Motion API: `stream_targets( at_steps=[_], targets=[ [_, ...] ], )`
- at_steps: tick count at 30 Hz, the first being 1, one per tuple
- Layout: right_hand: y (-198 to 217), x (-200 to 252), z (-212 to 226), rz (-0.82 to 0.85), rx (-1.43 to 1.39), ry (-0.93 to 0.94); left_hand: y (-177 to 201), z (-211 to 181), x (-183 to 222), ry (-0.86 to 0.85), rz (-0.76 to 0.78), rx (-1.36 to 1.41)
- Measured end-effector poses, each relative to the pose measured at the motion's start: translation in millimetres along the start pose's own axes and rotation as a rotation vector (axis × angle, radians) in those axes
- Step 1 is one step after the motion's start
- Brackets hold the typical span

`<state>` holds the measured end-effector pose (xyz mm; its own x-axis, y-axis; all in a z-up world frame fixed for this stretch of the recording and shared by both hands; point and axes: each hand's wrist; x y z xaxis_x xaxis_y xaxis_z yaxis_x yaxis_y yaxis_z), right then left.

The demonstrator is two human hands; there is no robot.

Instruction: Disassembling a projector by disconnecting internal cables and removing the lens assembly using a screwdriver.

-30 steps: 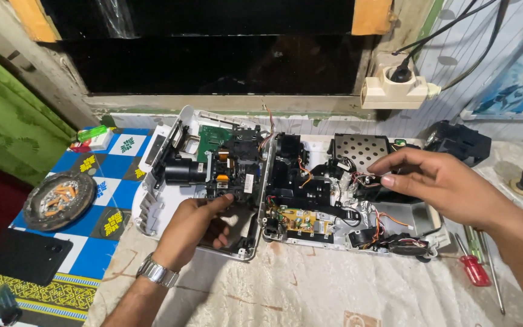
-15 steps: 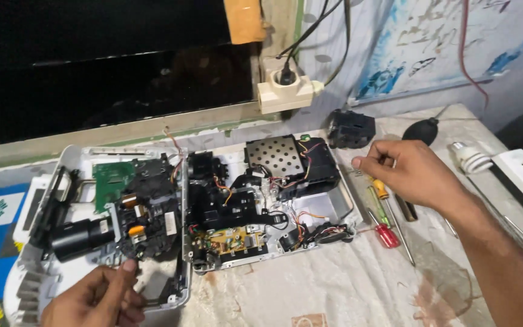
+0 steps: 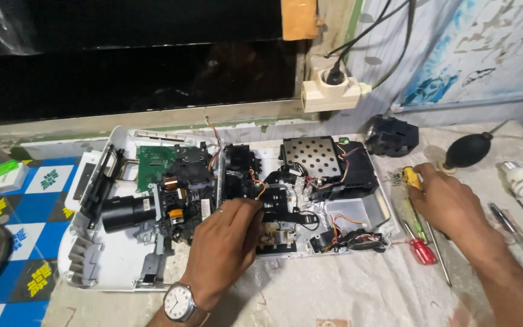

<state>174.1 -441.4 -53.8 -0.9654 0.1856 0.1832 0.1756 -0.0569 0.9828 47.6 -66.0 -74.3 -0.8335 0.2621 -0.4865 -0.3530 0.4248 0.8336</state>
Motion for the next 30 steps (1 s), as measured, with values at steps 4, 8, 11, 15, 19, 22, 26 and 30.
stream_targets(
  at_steps=[4, 8, 11, 15, 19, 22, 26, 30],
  targets=[
    [-14, -12, -13, -0.056, 0.004, 0.041, -3, 15, 6, 0.155, -0.063, -0.039],
    [-6, -5, -17, -0.285, -0.219, 0.103, 9, 14, 5, 0.242, -0.166, -0.005],
    [19, 24, 3, -0.357, -0.533, 0.125, 9, 13, 4, 0.259, -0.201, 0.017],
    [46, 58, 34, -0.138, -0.687, -0.021, 11, 7, 3, 0.238, -0.222, -0.022],
    [23, 54, 38, -0.002, -0.545, -0.062, 8, 8, 4, 0.232, -0.208, -0.031],
    [16, 55, 42, 0.054, -0.579, -0.014, 4, 10, 6, 0.202, -0.251, -0.067],
    [3, 48, 37, 0.061, -0.608, 0.041, 3, 15, 8, 0.183, -0.206, -0.06],
    [-7, 43, 31, -0.016, -0.602, 0.12, 0, 14, 9, 0.177, -0.179, -0.066]
  ],
)
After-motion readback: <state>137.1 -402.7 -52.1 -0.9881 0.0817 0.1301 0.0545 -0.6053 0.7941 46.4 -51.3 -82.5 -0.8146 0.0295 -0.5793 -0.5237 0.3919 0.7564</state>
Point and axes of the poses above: each hand's wrist, its own x-axis away from the middle knuckle, its own y-axis out of the back of the hand, z = x × y, and after that the axes turned 1 degree about -y, right-handed
